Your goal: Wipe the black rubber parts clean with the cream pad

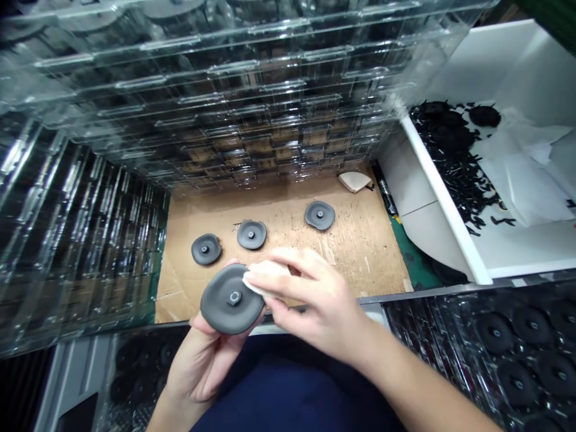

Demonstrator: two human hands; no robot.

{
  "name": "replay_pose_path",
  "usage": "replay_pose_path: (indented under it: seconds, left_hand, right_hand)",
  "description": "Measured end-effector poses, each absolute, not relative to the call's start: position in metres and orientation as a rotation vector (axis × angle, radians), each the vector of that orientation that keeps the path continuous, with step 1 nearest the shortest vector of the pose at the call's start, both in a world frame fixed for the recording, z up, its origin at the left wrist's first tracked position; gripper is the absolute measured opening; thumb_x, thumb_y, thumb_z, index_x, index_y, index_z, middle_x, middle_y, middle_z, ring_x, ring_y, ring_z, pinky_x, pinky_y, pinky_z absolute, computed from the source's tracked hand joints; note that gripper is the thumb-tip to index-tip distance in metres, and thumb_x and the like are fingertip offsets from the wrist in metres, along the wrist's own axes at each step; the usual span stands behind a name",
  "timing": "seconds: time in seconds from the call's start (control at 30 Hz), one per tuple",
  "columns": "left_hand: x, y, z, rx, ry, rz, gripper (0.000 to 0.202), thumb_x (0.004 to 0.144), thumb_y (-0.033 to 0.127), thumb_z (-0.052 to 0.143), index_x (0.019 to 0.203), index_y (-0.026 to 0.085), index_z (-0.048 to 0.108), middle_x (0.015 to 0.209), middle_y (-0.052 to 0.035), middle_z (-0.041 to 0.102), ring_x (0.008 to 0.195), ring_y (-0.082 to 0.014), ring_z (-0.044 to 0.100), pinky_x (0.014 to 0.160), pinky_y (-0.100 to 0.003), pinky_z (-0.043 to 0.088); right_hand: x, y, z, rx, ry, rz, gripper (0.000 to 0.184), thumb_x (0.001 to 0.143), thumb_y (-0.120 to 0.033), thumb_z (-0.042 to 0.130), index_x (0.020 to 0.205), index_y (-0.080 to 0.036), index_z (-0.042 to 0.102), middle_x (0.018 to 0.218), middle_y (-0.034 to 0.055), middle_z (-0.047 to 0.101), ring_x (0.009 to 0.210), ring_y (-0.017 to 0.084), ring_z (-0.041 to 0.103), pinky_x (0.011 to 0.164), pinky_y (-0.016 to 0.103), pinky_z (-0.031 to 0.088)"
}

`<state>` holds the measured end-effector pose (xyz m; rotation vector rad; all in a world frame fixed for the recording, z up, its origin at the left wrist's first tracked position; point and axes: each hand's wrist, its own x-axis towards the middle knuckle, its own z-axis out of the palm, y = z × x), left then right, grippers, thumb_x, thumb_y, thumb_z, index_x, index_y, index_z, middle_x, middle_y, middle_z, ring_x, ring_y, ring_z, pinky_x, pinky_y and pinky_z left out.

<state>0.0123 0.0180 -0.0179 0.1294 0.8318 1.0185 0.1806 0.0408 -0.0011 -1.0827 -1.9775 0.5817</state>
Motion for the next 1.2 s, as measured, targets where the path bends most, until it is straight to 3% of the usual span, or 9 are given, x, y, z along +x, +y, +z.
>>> replay_pose_path:
  seconds: [0.2, 0.33, 0.5, 0.63, 0.8, 0.97, 1.2]
  left_hand:
    - [0.002, 0.016, -0.013, 0.103, 0.823, 0.99, 0.046, 0.067, 0.029, 0.075, 0.112, 0.027, 0.064, 0.115, -0.0046, 0.068, 0.101, -0.0173, 0.064, 0.084, -0.022, 0.053]
    - [-0.002, 0.015, -0.012, 0.124, 0.843, 0.923, 0.055, 0.064, 0.033, 0.077, 0.116, 0.028, 0.062, 0.117, -0.0046, 0.067, 0.096, -0.019, 0.065, 0.079, -0.025, 0.055]
    - [-0.008, 0.015, -0.013, 0.164, 0.886, 0.916, 0.053, 0.063, 0.032, 0.078, 0.113, 0.029, 0.064, 0.119, -0.0042, 0.066, 0.111, -0.021, 0.058, 0.091, -0.024, 0.048]
    - [-0.009, 0.014, -0.014, 0.143, 0.88, 0.873, 0.054, 0.062, 0.031, 0.079, 0.115, 0.029, 0.063, 0.116, -0.004, 0.067, 0.099, -0.0191, 0.064, 0.083, -0.024, 0.052]
    - [-0.011, 0.011, -0.014, 0.143, 0.901, 0.904, 0.054, 0.061, 0.04, 0.077, 0.112, 0.027, 0.065, 0.119, -0.0055, 0.066, 0.108, -0.0207, 0.06, 0.089, -0.024, 0.049]
    - [-0.009, 0.012, -0.01, 0.155, 0.902, 0.911, 0.059, 0.058, 0.042, 0.077, 0.114, 0.029, 0.063, 0.116, -0.0047, 0.068, 0.098, -0.0177, 0.064, 0.082, -0.022, 0.052]
    - [-0.006, 0.011, -0.013, 0.192, 0.85, 0.944, 0.051, 0.063, 0.034, 0.078, 0.111, 0.027, 0.065, 0.12, -0.0041, 0.067, 0.106, -0.0181, 0.062, 0.086, -0.021, 0.05]
  right_hand:
    - [0.193, 0.047, -0.003, -0.994, -2.061, 0.737, 0.023, 0.085, -0.012, 0.055, 0.102, -0.021, 0.068, 0.108, 0.0072, 0.064, 0.086, 0.013, 0.061, 0.072, 0.027, 0.054]
    - [0.187, 0.047, -0.002, -0.941, -2.053, 0.666, 0.021, 0.086, -0.013, 0.055, 0.103, -0.019, 0.067, 0.109, 0.0087, 0.064, 0.093, 0.015, 0.06, 0.078, 0.03, 0.052]
    - [0.183, 0.044, -0.002, -0.94, -2.059, 0.775, 0.023, 0.085, -0.01, 0.055, 0.103, -0.016, 0.068, 0.11, 0.0096, 0.064, 0.087, 0.013, 0.059, 0.072, 0.026, 0.052]
    - [0.182, 0.043, -0.001, -0.915, -2.051, 0.677, 0.021, 0.086, -0.011, 0.056, 0.102, -0.014, 0.069, 0.109, 0.0116, 0.064, 0.087, 0.014, 0.058, 0.075, 0.029, 0.051]
    - [0.18, 0.037, 0.0, -0.99, -2.035, 0.751, 0.022, 0.086, -0.011, 0.054, 0.102, -0.015, 0.069, 0.109, 0.0109, 0.065, 0.086, 0.014, 0.059, 0.072, 0.027, 0.052]
    - [0.176, 0.034, -0.003, -1.003, -2.02, 0.649, 0.022, 0.086, -0.012, 0.054, 0.102, -0.017, 0.069, 0.109, 0.0101, 0.064, 0.087, 0.015, 0.059, 0.076, 0.03, 0.053]
    - [0.176, 0.023, 0.0, -1.063, -1.983, 0.669, 0.024, 0.086, -0.013, 0.052, 0.103, -0.019, 0.068, 0.106, 0.0091, 0.065, 0.086, 0.015, 0.061, 0.07, 0.027, 0.054]
